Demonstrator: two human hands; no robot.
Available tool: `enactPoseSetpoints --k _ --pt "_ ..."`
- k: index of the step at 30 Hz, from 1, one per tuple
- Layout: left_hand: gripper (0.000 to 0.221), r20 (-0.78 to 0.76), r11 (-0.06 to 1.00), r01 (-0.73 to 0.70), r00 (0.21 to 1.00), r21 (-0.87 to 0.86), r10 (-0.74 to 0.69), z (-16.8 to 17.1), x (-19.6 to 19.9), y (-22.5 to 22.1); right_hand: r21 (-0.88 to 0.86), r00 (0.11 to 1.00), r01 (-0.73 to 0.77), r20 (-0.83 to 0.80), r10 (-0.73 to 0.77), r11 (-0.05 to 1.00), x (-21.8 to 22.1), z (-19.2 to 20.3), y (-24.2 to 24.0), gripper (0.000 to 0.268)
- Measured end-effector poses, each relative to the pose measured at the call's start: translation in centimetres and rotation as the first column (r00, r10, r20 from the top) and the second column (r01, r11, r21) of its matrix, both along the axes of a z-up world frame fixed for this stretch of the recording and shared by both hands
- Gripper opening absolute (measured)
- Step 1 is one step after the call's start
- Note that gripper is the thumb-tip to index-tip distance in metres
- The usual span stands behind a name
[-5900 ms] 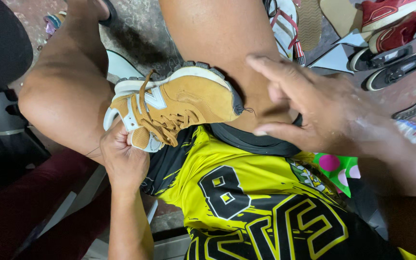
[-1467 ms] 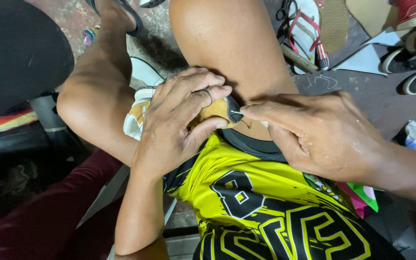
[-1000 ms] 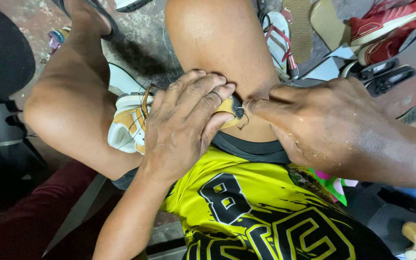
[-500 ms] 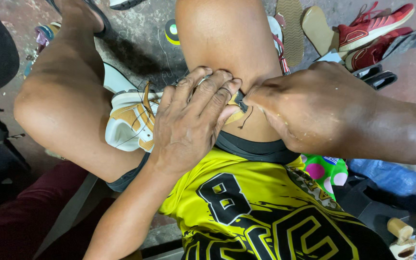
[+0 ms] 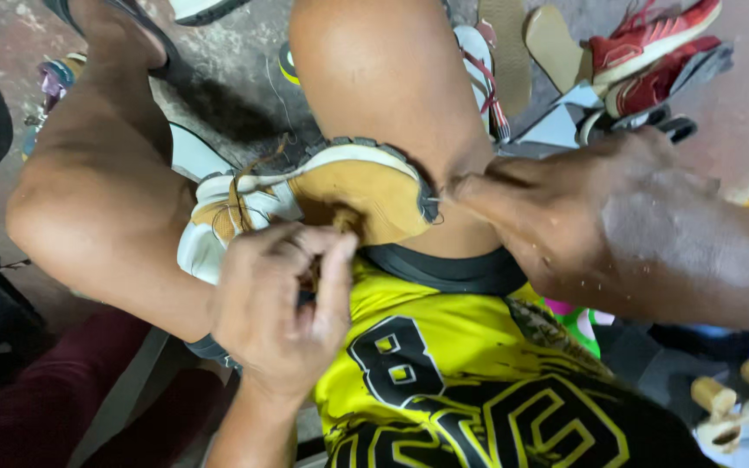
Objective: The person stitches the sole of a tan sneaker using a cobbler's awl and black thread, then cuts the thread with a pair of scissors.
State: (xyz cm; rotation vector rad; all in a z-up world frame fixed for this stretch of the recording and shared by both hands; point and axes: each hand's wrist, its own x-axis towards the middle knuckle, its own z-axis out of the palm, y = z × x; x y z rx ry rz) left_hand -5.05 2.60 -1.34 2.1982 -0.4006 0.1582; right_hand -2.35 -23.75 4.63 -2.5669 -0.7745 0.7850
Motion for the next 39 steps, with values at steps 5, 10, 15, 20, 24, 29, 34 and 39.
enactPoseSetpoints --k 5,10,15,20,24,29,34,39 --pt "0.028 -0.140 0.992 -0.034 0.990 -0.118 0.017 -0.7 -1.8 -2.8 0.058 0.986 -0.043 0.165 0.033 0.997 0.0 0.7 1.0 0.045" --pt "0.027 -0.210 0.980 -0.141 0.972 -0.142 0.109 -1.7 -1.8 -5.0 -0.114 0.994 -0.056 0.091 0.067 0.992 -0.2 0.3 1.3 0.040" --pt "0.029 -0.131 0.978 -0.166 0.980 -0.129 0.149 -1.1 -2.3 -2.6 -0.118 0.983 -0.052 0.168 0.072 0.992 -0.5 0.3 1.0 0.055" --pt "0.022 -0.207 0.905 -0.402 0.882 0.139 0.424 0.2 -2.3 4.1 -0.258 0.978 -0.013 0.200 0.067 0.966 -0.5 0.2 1.5 0.049" --pt "0.029 -0.519 0.959 -0.213 0.808 0.186 0.280 -1.9 -3.1 5.1 -0.231 0.958 -0.016 0.274 0.081 0.973 -0.4 0.0 2.4 0.035" --pt "0.032 -0.736 0.404 -0.619 0.614 -0.673 -0.285 -6.0 -2.7 6.1 -0.246 0.963 -0.011 0.258 0.076 0.969 -0.4 -0.2 1.7 0.043" --pt "0.048 -0.557 0.076 -0.669 0.544 -0.739 -0.627 -8.3 -2.2 7.3 -0.048 0.984 -0.028 0.176 0.036 0.998 0.0 -0.4 1.4 0.045" --pt "0.063 -0.382 0.031 -0.529 0.568 -0.848 -0.729 -11.5 -0.9 5.9 -0.170 0.992 0.007 0.129 0.016 0.985 0.2 -0.4 2.4 0.037"
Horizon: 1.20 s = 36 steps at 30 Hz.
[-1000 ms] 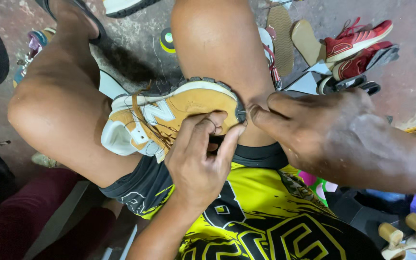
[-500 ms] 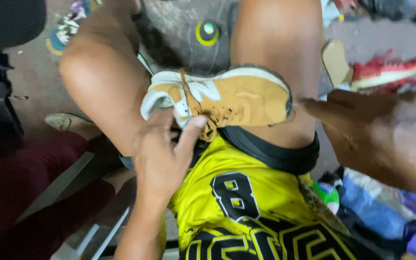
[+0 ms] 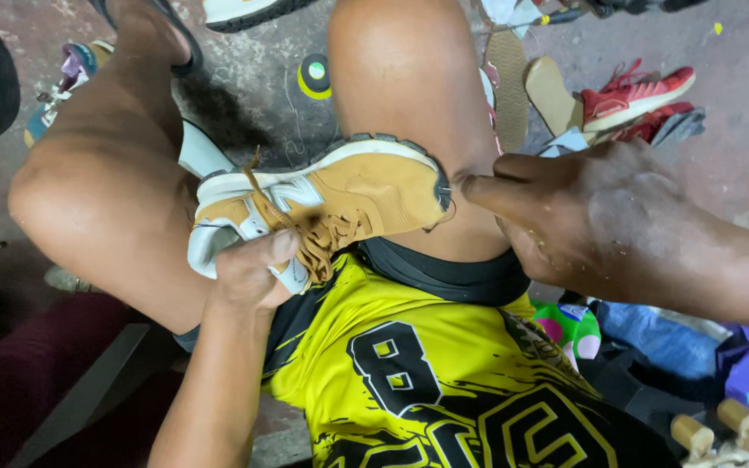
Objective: The person stitches the sole of a tan sneaker using a cobbler's awl and black thread, then cuts the thread with a pair of scissors.
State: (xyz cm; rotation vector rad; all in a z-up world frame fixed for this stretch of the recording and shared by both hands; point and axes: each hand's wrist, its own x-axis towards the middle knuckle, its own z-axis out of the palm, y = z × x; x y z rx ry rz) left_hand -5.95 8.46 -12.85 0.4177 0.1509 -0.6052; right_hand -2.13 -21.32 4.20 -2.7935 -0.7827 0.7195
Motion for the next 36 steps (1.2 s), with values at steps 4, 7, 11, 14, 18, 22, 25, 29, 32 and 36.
enactPoseSetpoints --k 4,7,11,14,18,22,25,29,32,36 --pt "0.067 -0.037 1.000 0.021 0.999 -0.010 -0.021 -1.1 0.1 -0.6 -0.040 0.999 -0.015 -0.029 0.014 0.999 0.3 0.1 0.1 0.037" --pt "0.069 -0.057 0.998 0.053 0.997 -0.025 -0.054 -2.1 -0.3 -0.3 -0.020 0.998 -0.029 -0.064 0.028 0.999 0.5 0.2 0.6 0.040" --pt "0.064 -0.087 0.997 0.081 0.993 -0.003 -0.081 -4.5 -1.9 0.1 -0.080 0.995 -0.047 -0.094 0.039 0.996 0.9 0.9 1.2 0.038" --pt "0.055 -0.087 0.991 0.129 0.988 0.022 -0.126 -6.8 -2.3 0.2 -0.139 0.992 -0.067 -0.119 0.051 0.988 1.1 1.2 2.1 0.047" --pt "0.056 -0.088 0.984 0.156 0.985 0.080 -0.149 -7.0 -2.5 0.1 -0.100 0.994 0.002 -0.111 -0.013 0.995 1.4 0.8 2.7 0.024" --pt "0.060 -0.067 0.987 0.147 0.988 0.071 -0.143 -5.9 -1.7 -0.2 0.007 1.000 -0.010 -0.021 0.010 1.000 1.4 0.0 2.9 0.015" --pt "0.061 -0.099 0.985 0.142 0.986 0.099 -0.132 -6.2 -1.8 0.1 0.024 0.999 -0.054 0.009 0.054 0.998 1.6 -0.6 2.6 0.008" --pt "0.061 -0.085 0.990 0.128 0.989 0.054 -0.123 -6.7 -2.0 -0.1 0.017 0.999 -0.031 -0.017 0.031 0.999 1.9 -1.7 2.6 0.009" --pt "0.063 0.031 0.996 0.086 0.996 0.022 -0.087 -5.3 -0.8 -0.6 0.052 1.000 -0.030 0.003 0.030 0.998 2.4 -2.5 2.7 0.012" --pt "0.060 0.042 0.988 -0.010 0.999 0.151 0.004 -2.0 0.0 -2.1 0.116 0.995 -0.061 0.082 0.052 0.991 2.9 -2.7 2.7 0.015"
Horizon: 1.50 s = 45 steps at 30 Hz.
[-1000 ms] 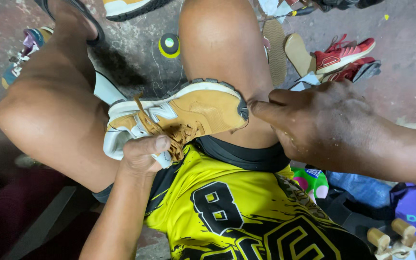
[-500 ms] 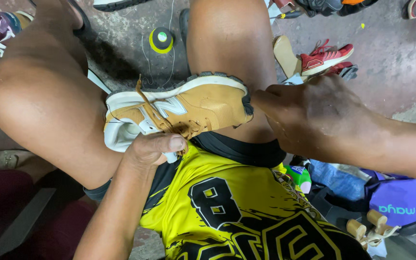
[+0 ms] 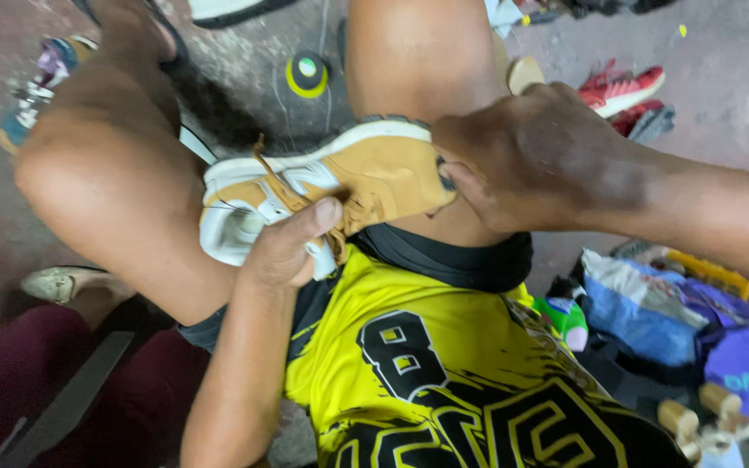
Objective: The person stitches the sole of a tan sneaker using a cobbler's awl and black thread, then cuts the thread with a pair of scissors.
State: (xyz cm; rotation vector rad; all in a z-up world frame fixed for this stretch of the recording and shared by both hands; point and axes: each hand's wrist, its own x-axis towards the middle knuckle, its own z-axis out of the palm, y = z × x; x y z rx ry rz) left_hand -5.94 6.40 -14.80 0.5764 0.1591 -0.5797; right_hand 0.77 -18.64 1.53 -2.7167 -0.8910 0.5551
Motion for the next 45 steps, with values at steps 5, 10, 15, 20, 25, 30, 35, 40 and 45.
enactPoseSetpoints --k 5,10,15,20,25,30,35,40,45 --pt "0.036 0.000 0.854 0.009 1.000 0.521 -0.011 4.3 -2.8 3.2 -0.173 0.993 0.070 -0.085 -0.086 0.982 -0.6 2.7 -0.9 0.010" --pt "0.026 0.199 0.720 -0.383 0.922 0.578 0.331 5.6 -8.1 9.9 0.164 0.958 0.142 0.224 -0.178 0.976 -4.3 5.8 0.2 0.050" --pt "0.023 0.154 0.583 -0.642 0.727 0.498 0.669 4.0 -11.3 16.5 0.324 0.977 0.043 0.186 -0.108 0.945 -5.0 4.5 2.6 0.048" --pt "0.011 0.449 0.045 -0.516 0.781 0.855 0.434 1.7 -11.4 16.7 0.331 0.973 -0.212 0.163 0.166 0.920 -2.9 1.9 6.8 0.048" --pt "0.012 0.522 -0.387 -0.433 0.837 0.814 0.161 4.7 -9.0 15.0 0.247 0.903 -0.409 0.244 0.352 0.878 -2.2 0.3 11.0 0.050" --pt "0.017 0.604 -0.270 -0.586 0.796 0.764 -0.017 9.9 -7.5 10.0 0.086 0.842 -0.507 0.265 0.471 0.858 -2.2 -0.8 11.7 0.036" --pt "0.029 0.612 0.062 -0.621 0.745 0.782 -0.265 9.9 -4.9 4.7 0.298 0.901 -0.416 0.265 0.344 0.859 -2.3 -0.6 9.1 0.020" --pt "0.023 0.564 0.056 -0.590 0.734 0.805 -0.378 8.4 -3.8 4.1 0.392 0.934 -0.228 0.347 0.087 0.891 -4.4 -3.4 6.3 0.025" --pt "0.013 0.538 0.253 -0.484 0.811 0.838 -0.230 8.5 -4.0 5.5 0.507 0.959 -0.081 0.275 -0.071 0.858 -5.2 -3.7 6.2 0.030"
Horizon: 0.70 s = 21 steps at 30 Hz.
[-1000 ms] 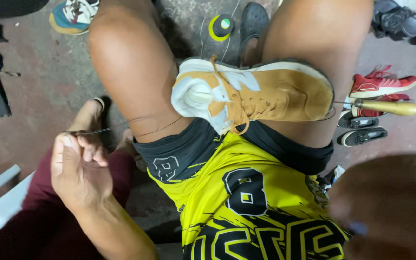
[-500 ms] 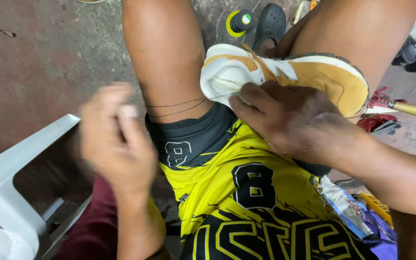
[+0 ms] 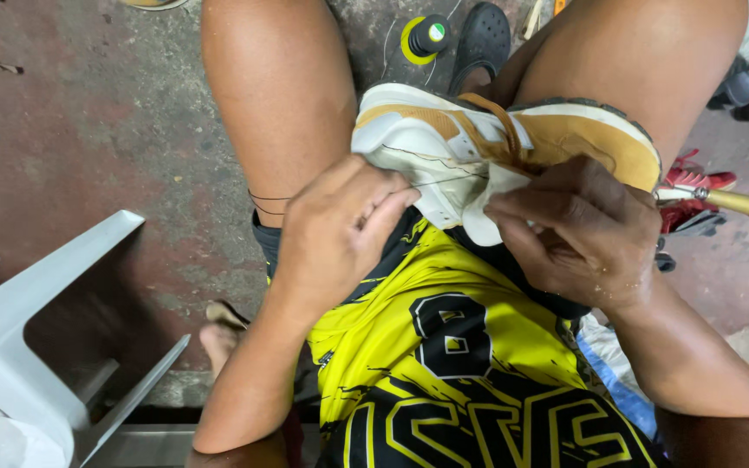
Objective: The person stitches the sole of a tan sneaker using a cobbler's awl and black thread, then cuts the thread with a pair of scissors.
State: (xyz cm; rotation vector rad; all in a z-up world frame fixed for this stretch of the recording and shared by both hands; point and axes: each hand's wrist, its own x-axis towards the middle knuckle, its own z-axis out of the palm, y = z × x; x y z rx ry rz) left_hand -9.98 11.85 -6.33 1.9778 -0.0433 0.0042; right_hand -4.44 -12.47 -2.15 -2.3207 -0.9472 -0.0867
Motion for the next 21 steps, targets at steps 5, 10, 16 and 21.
enactPoseSetpoints --k 5,10,16,21 --pt "0.008 -0.088 0.620 -0.015 0.992 -0.784 -0.087 0.5 -0.2 0.3 0.111 0.993 -0.027 -0.114 0.040 0.993 0.6 0.4 0.8 0.029" --pt "0.013 -0.482 0.852 -0.189 0.873 -0.487 -0.081 0.4 0.4 -1.2 0.229 0.958 -0.180 -0.181 0.224 0.957 1.0 -0.1 1.2 0.033" --pt "0.021 -0.182 0.865 0.390 0.920 0.315 -0.348 -0.9 1.4 -1.9 0.467 0.827 -0.299 -0.308 0.470 0.832 1.0 -1.0 2.5 0.032" --pt "0.042 -0.227 0.842 0.446 0.825 -0.303 -0.518 -4.3 1.1 -1.4 0.604 0.679 -0.358 -0.355 0.642 0.712 0.9 -2.2 2.6 0.028"
